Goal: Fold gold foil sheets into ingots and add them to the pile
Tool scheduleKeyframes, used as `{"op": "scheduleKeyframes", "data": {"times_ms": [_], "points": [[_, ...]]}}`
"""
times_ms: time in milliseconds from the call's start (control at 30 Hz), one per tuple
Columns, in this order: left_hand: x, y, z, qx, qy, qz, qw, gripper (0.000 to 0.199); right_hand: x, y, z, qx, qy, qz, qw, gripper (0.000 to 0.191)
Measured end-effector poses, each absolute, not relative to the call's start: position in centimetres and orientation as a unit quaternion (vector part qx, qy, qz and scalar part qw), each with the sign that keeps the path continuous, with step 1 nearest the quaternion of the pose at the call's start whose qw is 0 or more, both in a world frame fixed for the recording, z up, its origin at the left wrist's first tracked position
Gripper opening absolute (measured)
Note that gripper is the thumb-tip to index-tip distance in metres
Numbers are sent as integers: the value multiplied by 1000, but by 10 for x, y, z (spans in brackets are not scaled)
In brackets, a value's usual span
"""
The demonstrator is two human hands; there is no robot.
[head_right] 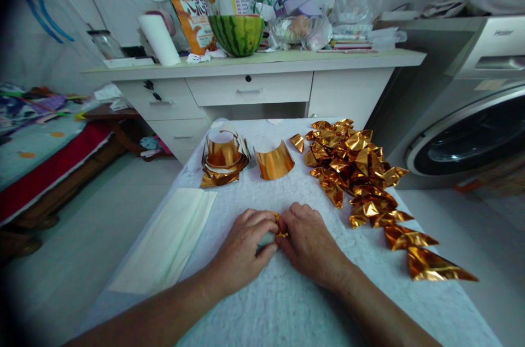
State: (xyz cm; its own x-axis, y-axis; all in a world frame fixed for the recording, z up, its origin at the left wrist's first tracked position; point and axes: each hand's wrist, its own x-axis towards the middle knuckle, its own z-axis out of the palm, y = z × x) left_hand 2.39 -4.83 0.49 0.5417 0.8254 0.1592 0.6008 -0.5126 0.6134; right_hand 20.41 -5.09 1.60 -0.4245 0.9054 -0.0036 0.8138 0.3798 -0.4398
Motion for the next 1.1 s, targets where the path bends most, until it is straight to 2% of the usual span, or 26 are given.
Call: {"op": "scheduleKeyframes", "data": {"times_ms": [400,733,933,1000,1100], "points": [[23,-50,7,842,419,225,256,24,206,-52,12,-539,-813,189,116,5],[22,-50,6,839,422,227,259,24,213,-51,13,-525,-816,208,122,26],[23,-50,5,840,422,227,256,24,212,-51,19,-528,-812,219,119,30],[22,-49,4,840,420,228,257,25,213,-52,22,-518,-815,229,125,28],[20,-48,5,841,410,233,266,24,214,-53,24,-510,-818,229,137,15]]}}
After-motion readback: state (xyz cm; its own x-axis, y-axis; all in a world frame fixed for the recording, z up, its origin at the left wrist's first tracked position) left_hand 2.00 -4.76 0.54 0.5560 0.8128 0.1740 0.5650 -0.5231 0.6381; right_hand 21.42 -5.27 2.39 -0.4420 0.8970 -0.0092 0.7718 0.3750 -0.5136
